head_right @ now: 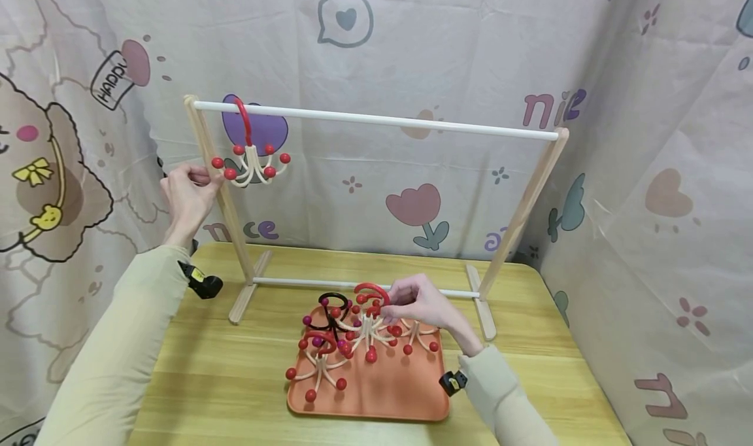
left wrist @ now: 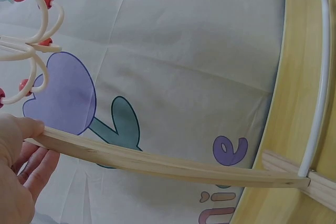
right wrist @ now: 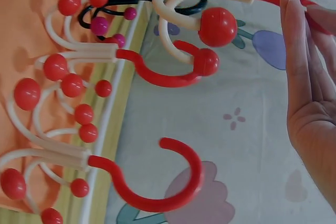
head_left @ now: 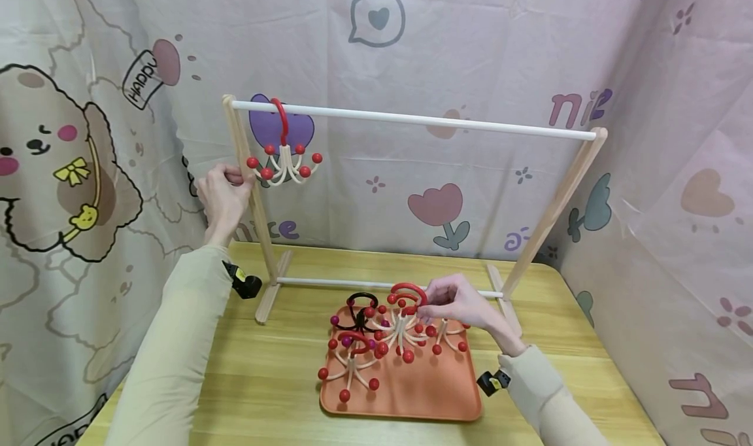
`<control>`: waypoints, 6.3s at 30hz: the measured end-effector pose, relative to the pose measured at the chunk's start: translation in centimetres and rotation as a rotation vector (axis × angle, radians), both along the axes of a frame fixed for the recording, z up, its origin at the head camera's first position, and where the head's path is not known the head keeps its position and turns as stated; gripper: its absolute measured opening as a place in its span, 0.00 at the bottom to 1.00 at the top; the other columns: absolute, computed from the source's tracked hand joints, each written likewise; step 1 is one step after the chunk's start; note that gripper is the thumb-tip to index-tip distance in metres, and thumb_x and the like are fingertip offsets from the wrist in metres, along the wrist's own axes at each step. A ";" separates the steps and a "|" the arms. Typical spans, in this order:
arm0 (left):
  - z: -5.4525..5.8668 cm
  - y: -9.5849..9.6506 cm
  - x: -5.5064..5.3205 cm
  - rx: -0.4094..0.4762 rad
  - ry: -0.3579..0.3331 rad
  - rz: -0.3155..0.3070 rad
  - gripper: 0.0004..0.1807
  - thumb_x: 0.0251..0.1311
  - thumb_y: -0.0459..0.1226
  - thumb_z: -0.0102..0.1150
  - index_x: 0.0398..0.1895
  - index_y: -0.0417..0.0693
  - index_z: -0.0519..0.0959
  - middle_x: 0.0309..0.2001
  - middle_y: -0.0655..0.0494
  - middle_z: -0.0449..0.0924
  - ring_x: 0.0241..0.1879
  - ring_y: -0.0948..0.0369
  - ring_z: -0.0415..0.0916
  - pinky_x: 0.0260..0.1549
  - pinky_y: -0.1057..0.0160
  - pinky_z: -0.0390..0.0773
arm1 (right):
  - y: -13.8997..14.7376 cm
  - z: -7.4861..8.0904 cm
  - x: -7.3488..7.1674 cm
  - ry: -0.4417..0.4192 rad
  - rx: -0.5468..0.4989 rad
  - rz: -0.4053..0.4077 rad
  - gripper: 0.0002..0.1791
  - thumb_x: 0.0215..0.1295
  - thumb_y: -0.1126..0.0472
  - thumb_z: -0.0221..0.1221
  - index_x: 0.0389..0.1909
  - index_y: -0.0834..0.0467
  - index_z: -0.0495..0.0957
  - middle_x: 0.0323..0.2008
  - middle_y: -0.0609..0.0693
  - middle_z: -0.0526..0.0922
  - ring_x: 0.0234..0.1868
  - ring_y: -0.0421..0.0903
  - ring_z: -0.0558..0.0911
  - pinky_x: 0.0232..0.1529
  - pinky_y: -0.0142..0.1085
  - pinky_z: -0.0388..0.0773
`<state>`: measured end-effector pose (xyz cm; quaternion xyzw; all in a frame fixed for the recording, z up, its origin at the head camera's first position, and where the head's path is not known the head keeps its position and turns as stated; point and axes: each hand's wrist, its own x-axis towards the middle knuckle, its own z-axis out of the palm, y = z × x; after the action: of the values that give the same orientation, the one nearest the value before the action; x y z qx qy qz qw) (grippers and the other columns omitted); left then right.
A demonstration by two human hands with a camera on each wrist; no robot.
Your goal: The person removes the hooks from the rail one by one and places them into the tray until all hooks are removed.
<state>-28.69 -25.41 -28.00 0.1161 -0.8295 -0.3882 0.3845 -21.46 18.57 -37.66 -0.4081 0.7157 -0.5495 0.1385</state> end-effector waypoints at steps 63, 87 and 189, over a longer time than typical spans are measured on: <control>-0.1 0.1 0.0 0.017 -0.002 0.004 0.12 0.61 0.39 0.61 0.40 0.37 0.82 0.37 0.39 0.84 0.42 0.49 0.75 0.49 0.54 0.67 | -0.7 -7.1 0.1 -0.123 0.135 0.165 0.07 0.61 0.69 0.66 0.33 0.72 0.85 0.30 0.69 0.87 0.27 0.58 0.89 0.31 0.49 0.86; 0.0 0.2 -0.1 0.013 -0.007 0.003 0.13 0.62 0.39 0.62 0.42 0.37 0.82 0.40 0.38 0.85 0.43 0.48 0.76 0.49 0.54 0.67 | -0.4 -7.1 0.0 -0.045 0.221 0.145 0.01 0.58 0.70 0.68 0.32 0.62 0.86 0.27 0.63 0.88 0.22 0.38 0.84 0.23 0.51 0.83; -0.1 0.2 0.0 0.001 0.029 -0.015 0.13 0.62 0.38 0.62 0.39 0.33 0.82 0.37 0.34 0.83 0.42 0.45 0.74 0.55 0.48 0.66 | -11.8 14.4 -8.8 0.155 -0.056 -0.211 0.15 0.65 0.67 0.64 0.50 0.68 0.82 0.25 0.44 0.86 0.25 0.42 0.83 0.33 0.37 0.84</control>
<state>-28.65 -25.16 -28.14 0.1045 -0.8244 -0.3931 0.3936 -30.26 6.78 -23.30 -0.3754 0.7477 -0.5476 0.0128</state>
